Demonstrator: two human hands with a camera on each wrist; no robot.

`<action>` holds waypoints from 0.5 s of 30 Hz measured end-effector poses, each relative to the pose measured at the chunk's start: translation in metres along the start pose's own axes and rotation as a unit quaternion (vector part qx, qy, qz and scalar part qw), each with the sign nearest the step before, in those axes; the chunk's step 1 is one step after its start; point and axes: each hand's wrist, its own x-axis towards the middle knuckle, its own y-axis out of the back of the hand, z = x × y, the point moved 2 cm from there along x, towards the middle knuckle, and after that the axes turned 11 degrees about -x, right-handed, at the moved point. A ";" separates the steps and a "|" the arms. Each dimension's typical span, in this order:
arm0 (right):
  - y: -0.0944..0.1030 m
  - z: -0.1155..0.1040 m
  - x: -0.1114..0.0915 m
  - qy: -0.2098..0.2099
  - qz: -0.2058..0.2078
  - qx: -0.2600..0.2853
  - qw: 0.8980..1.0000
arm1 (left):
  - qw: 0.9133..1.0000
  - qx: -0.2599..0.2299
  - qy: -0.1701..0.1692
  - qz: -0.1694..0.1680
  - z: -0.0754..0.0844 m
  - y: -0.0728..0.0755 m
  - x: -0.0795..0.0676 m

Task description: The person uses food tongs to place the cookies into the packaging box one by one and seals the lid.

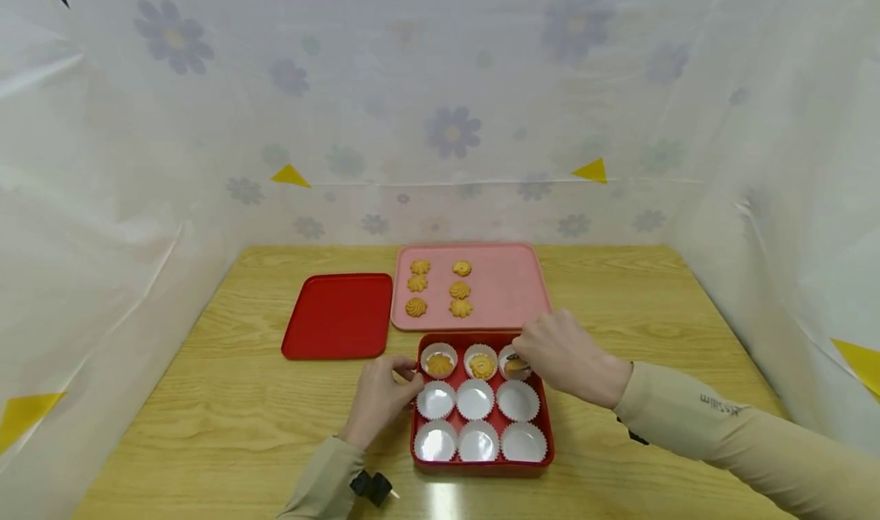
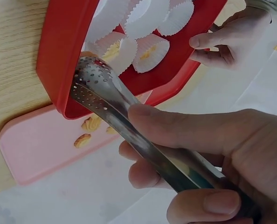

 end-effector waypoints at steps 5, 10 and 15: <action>-0.001 -0.001 0.001 -0.010 -0.003 -0.029 1.000 | 1.000 -0.004 -0.001 -0.001 0.000 0.000 0.000; -0.005 -0.005 0.001 -0.017 -0.009 -0.053 0.998 | 1.000 -0.004 -0.004 -0.001 -0.001 0.000 0.000; -0.007 -0.006 0.000 -0.019 -0.024 -0.036 0.999 | 1.000 -0.005 -0.005 0.002 -0.001 0.000 0.001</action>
